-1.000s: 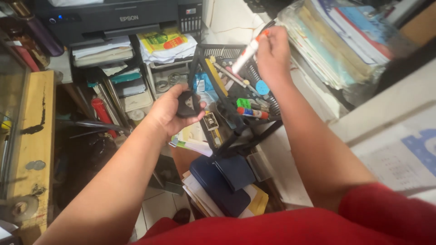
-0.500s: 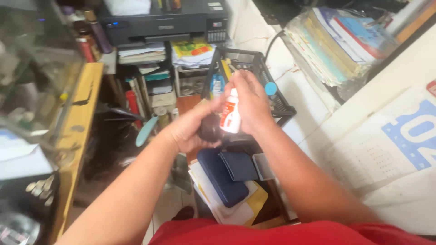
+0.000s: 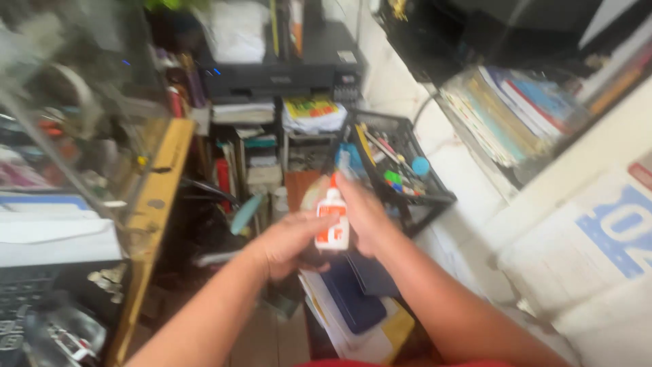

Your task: Organizing various small items including glue, stickers, and a mechanical part in a storage area.

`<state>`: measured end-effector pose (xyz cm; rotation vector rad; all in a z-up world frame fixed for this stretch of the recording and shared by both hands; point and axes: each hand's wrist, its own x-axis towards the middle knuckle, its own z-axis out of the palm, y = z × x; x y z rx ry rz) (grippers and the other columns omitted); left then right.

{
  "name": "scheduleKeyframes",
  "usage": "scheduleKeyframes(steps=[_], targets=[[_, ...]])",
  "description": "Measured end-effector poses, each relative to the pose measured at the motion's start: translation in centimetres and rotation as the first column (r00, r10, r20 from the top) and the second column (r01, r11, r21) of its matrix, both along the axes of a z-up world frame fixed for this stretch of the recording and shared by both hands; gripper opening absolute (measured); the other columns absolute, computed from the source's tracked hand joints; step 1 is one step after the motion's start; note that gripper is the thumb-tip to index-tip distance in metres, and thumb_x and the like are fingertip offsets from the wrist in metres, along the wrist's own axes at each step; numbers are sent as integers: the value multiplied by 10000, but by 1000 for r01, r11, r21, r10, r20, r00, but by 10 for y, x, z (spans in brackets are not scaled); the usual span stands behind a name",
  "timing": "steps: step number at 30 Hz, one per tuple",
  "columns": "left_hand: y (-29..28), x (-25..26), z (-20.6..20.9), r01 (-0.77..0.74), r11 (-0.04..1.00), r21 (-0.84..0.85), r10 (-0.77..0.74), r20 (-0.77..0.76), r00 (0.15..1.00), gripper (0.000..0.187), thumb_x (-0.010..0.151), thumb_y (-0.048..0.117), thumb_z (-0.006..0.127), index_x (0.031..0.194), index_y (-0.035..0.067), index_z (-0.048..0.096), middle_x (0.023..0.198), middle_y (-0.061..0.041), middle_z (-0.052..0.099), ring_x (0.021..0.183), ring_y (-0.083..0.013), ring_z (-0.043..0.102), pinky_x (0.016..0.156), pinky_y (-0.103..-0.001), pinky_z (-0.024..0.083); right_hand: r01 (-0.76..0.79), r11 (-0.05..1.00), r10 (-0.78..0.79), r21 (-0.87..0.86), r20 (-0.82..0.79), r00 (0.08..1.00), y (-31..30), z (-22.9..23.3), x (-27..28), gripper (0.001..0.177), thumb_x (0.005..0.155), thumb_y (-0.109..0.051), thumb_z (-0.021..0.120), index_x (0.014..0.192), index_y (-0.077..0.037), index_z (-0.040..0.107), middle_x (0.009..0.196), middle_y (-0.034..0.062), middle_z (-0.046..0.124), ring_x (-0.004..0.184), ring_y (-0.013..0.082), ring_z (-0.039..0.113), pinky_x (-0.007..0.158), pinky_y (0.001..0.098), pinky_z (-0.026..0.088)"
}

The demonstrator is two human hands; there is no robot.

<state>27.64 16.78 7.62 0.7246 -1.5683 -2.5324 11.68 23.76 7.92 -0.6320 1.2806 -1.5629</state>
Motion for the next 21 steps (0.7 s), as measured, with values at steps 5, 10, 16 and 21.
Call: scheduleKeyframes(steps=[5,10,16,21], targets=[[1,49,-20,-88,996,-3,88,18,996,360,874,494,718,1088,204,736,910,-15,724,745,-167,634,606,-375,584,-132,984,119,116,115,986,7,-4,48,436,966,-428,544,1191,-71,656,1054,107,726,922,211,723,775,391,618],[3,89,-26,-106,994,34,103,82,991,340,880,504,704,1085,234,731,935,14,727,818,-143,678,650,-375,596,-240,957,255,163,-76,964,3,-11,77,397,966,-324,622,1226,-27,663,1102,131,713,968,197,710,822,354,594],[-2,110,-16,-102,995,14,101,95,990,333,882,496,687,1087,238,731,989,44,746,901,-121,677,729,-400,591,-270,946,268,177,40,963,4,1,99,379,956,-301,629,1219,-28,645,1081,113,709,980,199,711,847,356,601],[6,108,-9,-97,995,34,93,100,991,330,894,493,692,1080,225,740,993,21,748,884,-149,680,735,-402,600,-292,940,294,178,16,956,18,5,91,371,978,-306,644,1251,-57,670,1074,78,713,914,166,673,705,298,493]])
